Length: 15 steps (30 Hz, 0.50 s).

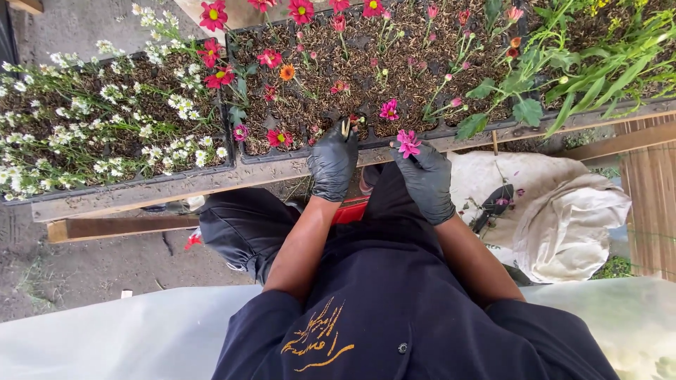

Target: The person is deadheading flowers by cutting them with snips and placing the clippings into a small black box.

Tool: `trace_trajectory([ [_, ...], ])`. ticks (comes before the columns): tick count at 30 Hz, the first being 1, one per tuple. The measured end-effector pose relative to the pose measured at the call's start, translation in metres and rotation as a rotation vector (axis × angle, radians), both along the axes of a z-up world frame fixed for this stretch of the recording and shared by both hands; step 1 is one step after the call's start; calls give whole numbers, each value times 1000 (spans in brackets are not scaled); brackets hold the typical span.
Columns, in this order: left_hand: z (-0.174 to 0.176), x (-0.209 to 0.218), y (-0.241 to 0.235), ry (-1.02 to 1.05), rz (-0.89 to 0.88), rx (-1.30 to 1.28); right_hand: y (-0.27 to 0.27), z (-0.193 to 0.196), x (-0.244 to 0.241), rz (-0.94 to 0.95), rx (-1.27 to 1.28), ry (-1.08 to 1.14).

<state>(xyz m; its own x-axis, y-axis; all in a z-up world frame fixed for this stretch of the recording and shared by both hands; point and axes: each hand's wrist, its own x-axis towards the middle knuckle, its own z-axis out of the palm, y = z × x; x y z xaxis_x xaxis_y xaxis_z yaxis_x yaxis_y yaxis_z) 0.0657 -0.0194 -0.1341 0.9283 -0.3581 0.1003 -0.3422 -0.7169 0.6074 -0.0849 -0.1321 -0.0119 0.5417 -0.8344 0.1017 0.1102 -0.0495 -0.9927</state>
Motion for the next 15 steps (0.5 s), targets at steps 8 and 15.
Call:
trace_trajectory([
  [8,65,1,-11,26,-65,25,-1,-13,3,-13,-154,103],
  [15,52,1,-11,-2,-80,41,2,-11,5,-58,-149,84],
])
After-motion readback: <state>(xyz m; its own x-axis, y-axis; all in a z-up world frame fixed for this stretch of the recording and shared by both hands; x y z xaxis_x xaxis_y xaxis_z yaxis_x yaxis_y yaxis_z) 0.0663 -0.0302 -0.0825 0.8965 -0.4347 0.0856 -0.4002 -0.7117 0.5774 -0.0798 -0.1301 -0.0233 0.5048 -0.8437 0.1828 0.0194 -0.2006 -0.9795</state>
